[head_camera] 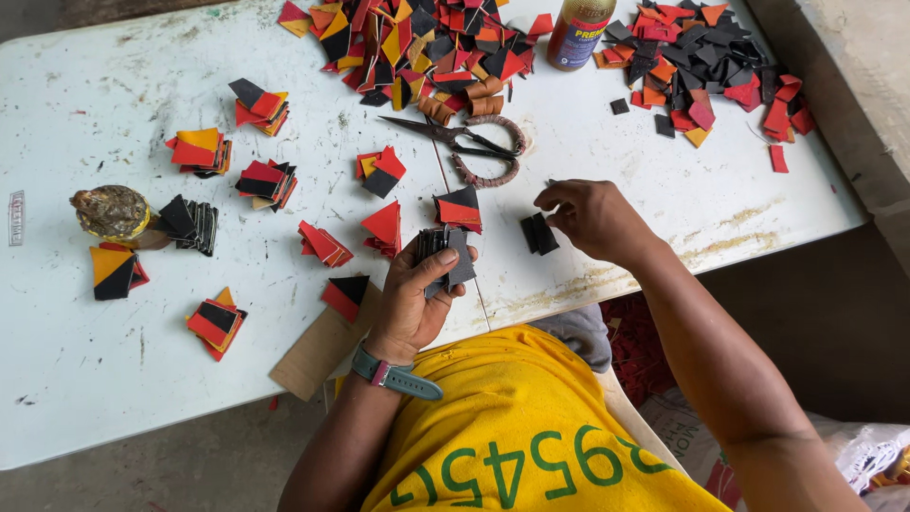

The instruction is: The person sorts small triangular pieces of colored material on a white table. They pick up pieces, separate them by color, and place them into small stacks. A pair of scissors and a bottle are also visible on the table.

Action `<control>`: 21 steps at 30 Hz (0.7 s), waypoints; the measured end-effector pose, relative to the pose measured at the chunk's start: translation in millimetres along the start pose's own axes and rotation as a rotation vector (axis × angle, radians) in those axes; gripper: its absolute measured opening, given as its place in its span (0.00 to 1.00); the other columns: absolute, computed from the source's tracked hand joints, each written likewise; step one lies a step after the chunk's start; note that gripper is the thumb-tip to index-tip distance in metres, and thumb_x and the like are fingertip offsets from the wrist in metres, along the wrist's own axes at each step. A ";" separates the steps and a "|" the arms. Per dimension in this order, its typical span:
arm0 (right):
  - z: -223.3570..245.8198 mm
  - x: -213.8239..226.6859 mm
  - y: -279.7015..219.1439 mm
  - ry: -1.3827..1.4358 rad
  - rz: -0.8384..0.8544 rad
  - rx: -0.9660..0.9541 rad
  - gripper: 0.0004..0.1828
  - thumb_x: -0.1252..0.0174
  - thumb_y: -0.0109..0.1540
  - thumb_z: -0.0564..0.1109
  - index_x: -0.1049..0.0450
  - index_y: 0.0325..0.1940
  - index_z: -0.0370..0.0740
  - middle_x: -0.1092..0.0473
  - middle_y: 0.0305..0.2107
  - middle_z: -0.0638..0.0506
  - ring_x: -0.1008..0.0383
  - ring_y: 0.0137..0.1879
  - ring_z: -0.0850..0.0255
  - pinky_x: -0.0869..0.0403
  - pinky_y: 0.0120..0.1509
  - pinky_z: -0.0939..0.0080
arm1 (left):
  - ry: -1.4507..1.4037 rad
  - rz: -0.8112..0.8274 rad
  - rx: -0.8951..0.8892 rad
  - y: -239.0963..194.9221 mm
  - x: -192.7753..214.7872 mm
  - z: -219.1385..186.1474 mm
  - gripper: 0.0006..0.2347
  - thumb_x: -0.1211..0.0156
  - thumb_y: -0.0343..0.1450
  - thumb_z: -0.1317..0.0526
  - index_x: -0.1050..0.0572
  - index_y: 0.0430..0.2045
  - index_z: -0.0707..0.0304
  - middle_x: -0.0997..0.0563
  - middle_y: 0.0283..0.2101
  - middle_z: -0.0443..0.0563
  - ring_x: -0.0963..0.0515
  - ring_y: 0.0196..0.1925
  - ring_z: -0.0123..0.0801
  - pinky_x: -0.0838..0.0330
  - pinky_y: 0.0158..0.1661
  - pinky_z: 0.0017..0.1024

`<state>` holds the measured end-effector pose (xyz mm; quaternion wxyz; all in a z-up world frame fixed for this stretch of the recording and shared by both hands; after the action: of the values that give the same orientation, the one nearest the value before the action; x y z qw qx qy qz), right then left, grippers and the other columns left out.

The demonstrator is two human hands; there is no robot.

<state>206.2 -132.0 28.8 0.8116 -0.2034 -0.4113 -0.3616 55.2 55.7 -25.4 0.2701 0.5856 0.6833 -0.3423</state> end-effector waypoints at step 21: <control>5.2 -11.8 -34.0 -0.194 -0.252 0.202 0.20 0.29 0.57 0.49 0.20 0.50 0.38 0.25 0.44 0.40 0.24 0.50 0.44 0.24 0.53 0.49 | 0.046 0.041 0.099 28.3 -28.6 24.4 0.12 0.36 0.68 0.65 0.24 0.44 0.65 0.19 0.42 0.52 0.18 0.46 0.35 0.21 0.39 0.34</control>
<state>173.1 -146.1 23.3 0.7327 -0.1016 -0.5440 -0.3960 87.1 21.2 -22.8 0.2319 0.6197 0.6595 -0.3567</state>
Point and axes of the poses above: each hand's wrist, its own y-axis towards the middle knuckle, its own x-axis out of the back of the hand, z = x × y, the point moved 8 cm from there along y, towards the middle knuckle
